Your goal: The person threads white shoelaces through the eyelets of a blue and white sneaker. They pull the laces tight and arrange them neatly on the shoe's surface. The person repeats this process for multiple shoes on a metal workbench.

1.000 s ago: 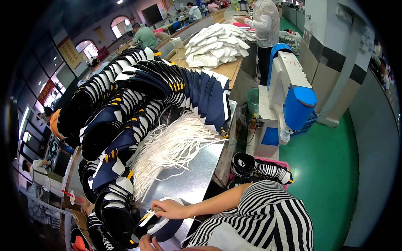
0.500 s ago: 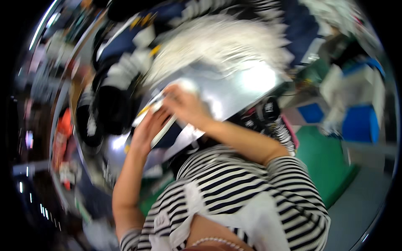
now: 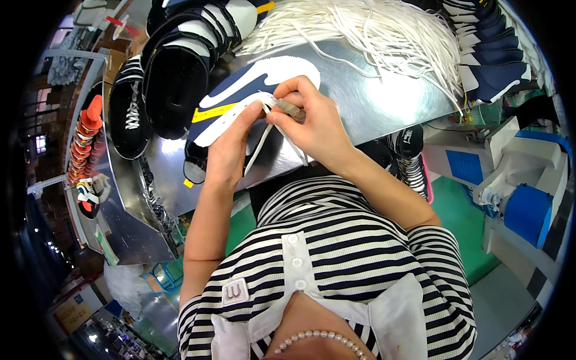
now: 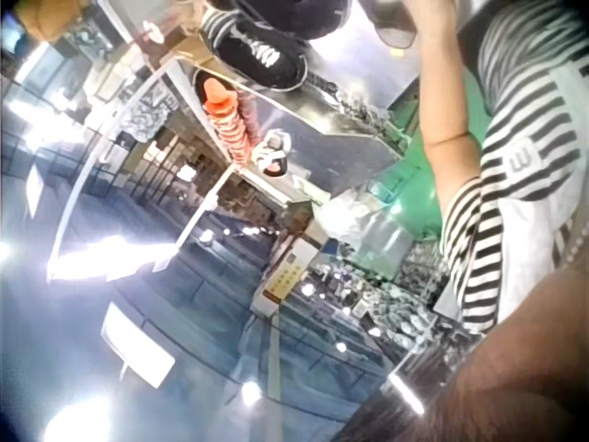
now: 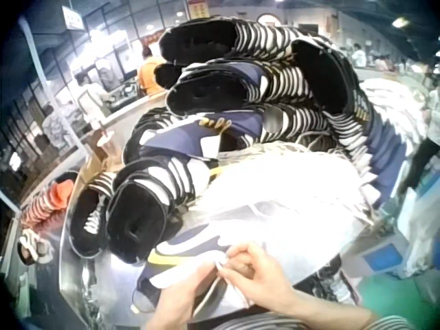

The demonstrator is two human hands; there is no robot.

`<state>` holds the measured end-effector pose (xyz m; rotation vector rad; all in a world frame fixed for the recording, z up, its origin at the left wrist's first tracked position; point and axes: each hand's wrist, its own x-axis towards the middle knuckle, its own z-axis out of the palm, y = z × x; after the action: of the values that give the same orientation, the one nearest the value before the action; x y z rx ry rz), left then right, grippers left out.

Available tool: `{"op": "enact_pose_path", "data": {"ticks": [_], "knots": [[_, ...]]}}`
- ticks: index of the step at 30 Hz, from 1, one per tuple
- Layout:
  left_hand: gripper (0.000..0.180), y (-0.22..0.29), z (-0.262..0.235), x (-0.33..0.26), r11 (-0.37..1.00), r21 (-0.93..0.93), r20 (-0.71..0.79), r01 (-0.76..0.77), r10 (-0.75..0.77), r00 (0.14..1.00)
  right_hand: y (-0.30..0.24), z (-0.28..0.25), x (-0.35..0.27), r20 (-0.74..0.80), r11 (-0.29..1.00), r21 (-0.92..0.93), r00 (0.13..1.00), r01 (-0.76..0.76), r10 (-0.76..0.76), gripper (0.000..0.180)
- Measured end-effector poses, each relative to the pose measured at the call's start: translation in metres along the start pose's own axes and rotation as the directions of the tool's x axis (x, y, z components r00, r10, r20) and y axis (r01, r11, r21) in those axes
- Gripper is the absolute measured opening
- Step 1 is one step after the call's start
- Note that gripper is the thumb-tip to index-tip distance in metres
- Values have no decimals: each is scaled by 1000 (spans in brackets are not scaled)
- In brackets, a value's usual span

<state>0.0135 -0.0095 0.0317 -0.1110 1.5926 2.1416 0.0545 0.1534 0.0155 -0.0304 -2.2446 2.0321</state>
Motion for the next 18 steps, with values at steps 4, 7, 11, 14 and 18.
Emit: {"op": "enact_pose_path", "data": {"ticks": [4, 7, 11, 14, 18], "knots": [[29, -4, 2, -2, 997, 27, -28, -69, 69, 997, -4, -2, 4, 18, 994, -97, 999, 47, -45, 30], [28, -3, 1, -2, 990, 102, -76, -100, 108, 991, -13, -4, 3, 43, 1000, -17, 999, 22, -21, 26], [27, -3, 2, -1, 989, 104, -104, -104, 115, 988, -13, -11, 0, 88, 994, -76, 994, 72, -66, 20], [25, -4, 3, -1, 984, 129, -87, -123, 135, 987, -10, -14, 3, 104, 988, -127, 992, 91, -78, 17], [22, -7, 3, -2, 963, 200, -62, -183, 199, 978, -11, -18, 8, 155, 978, -190, 986, 84, -54, 15]]}}
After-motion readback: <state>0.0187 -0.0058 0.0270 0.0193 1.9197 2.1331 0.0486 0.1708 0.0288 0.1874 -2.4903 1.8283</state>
